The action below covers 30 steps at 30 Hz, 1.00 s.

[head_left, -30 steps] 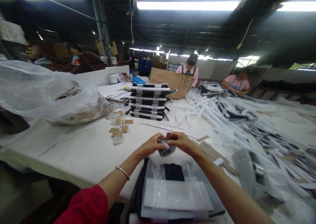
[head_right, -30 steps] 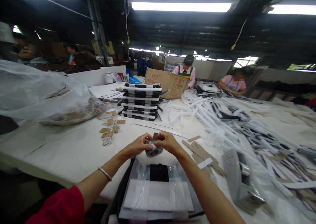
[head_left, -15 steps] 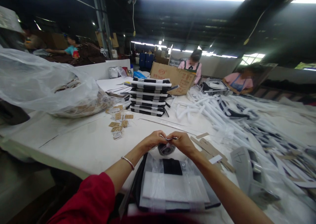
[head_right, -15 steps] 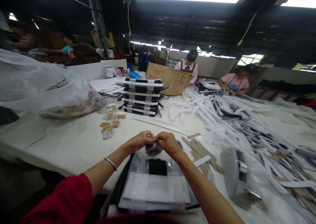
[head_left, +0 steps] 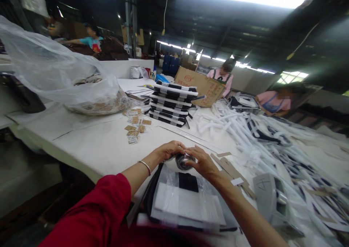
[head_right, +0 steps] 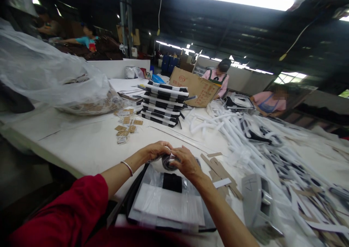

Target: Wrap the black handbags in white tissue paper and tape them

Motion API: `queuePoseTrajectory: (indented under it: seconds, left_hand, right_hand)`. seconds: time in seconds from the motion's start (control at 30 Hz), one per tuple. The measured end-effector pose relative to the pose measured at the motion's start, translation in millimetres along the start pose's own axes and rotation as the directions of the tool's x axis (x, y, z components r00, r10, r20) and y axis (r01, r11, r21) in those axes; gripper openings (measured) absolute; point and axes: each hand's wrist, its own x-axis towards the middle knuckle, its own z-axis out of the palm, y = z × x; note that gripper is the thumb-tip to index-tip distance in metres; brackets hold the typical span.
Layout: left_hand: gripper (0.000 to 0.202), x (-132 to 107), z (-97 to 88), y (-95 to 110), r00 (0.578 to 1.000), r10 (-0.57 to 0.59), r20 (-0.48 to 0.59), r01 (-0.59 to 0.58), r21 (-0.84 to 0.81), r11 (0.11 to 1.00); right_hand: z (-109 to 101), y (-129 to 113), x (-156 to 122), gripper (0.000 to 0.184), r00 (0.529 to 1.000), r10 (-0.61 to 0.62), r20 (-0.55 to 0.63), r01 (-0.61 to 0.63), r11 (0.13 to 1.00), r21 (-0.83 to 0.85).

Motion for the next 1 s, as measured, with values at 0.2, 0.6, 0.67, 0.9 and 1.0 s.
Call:
queuePoseTrajectory:
  seconds: [0.2, 0.6, 0.67, 0.9, 1.0]
  left_hand:
    - [0.038, -15.8, -5.1, 10.6, 0.993, 0.086, 0.08, -0.09, 0.048, 0.995]
    - [0.034, -20.7, 0.7, 3.2, 0.977, 0.21, 0.023, -0.211, 0.057, 0.976]
    - [0.036, -19.6, 1.1, 2.0, 0.979, 0.201, 0.02, -0.202, 0.06, 0.978]
    - [0.033, -20.5, -2.6, 2.7, 0.987, 0.163, 0.016, -0.163, 0.054, 0.985]
    - [0.032, -20.3, -3.2, 3.5, 0.99, 0.142, -0.001, -0.142, 0.047, 0.989]
  right_hand:
    - [2.8, -8.1, 5.3, 0.033, 0.99, 0.047, -0.13, -0.04, 0.998, 0.055]
    - [5.9, -12.5, 12.8, 0.028, 0.943, 0.297, -0.15, -0.261, 0.939, 0.223]
    - [3.8, -15.1, 14.7, 0.026, 0.934, 0.342, -0.107, -0.307, 0.917, 0.255]
    - [2.3, -20.4, 21.3, 0.025, 0.911, 0.405, -0.074, -0.364, 0.878, 0.312]
    - [2.2, -21.5, 21.7, 0.019, 0.872, 0.488, -0.034, -0.438, 0.81, 0.39]
